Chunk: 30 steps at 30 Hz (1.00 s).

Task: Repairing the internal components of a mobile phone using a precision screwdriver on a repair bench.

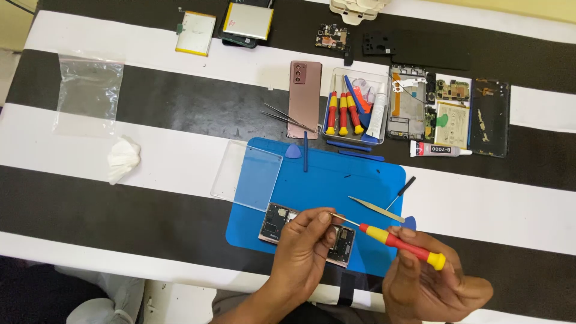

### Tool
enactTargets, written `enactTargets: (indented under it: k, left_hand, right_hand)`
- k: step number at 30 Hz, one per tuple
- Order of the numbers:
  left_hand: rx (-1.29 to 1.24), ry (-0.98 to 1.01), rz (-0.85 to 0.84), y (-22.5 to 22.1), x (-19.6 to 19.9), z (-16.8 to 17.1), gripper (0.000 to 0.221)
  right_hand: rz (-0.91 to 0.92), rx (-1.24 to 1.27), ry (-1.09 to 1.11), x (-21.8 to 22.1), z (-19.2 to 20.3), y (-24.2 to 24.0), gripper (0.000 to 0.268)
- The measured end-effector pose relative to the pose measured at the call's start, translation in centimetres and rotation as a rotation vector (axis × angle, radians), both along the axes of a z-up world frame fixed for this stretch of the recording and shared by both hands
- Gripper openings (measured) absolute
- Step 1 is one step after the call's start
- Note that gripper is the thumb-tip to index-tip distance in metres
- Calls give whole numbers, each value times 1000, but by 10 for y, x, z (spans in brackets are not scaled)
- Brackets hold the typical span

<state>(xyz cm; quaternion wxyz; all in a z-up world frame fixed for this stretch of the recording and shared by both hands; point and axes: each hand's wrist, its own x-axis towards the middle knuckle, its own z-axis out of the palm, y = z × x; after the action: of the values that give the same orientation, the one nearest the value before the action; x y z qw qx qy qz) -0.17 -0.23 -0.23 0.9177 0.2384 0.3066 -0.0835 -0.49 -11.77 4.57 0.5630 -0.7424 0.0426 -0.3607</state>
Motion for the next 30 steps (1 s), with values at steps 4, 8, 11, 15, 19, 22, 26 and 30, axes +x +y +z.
enactTargets:
  k: [4,8,11,15,19,22,26,30]
  left_hand:
    - [32,28,-21,0,1,4,15]
    - [27,-24,-26,1,-1,2,16]
    - [37,-42,-27,2,-2,0,16]
    - [67,-56,-37,3,-3,1,22]
    - [60,-110,-54,4,-2,5,29]
    - [79,-183,-160,13,-1,19,45]
    - [968,-575,-238,36,-5,15,33]
    - [1865,-976,-314,57,-10,0,23]
  right_hand:
    - [33,-9,-38,4,-6,-5,48]
    - [49,47,-132,10,-19,-11,48]
    - [58,45,-153,11,-19,-12,47]
    - [147,128,-166,11,-27,-17,43]
    - [94,143,-127,12,-30,-15,46]
    - [70,217,-132,15,-36,-26,46]
    - [103,21,-213,19,-29,-43,41]
    - [197,-53,-129,7,-39,-55,43]
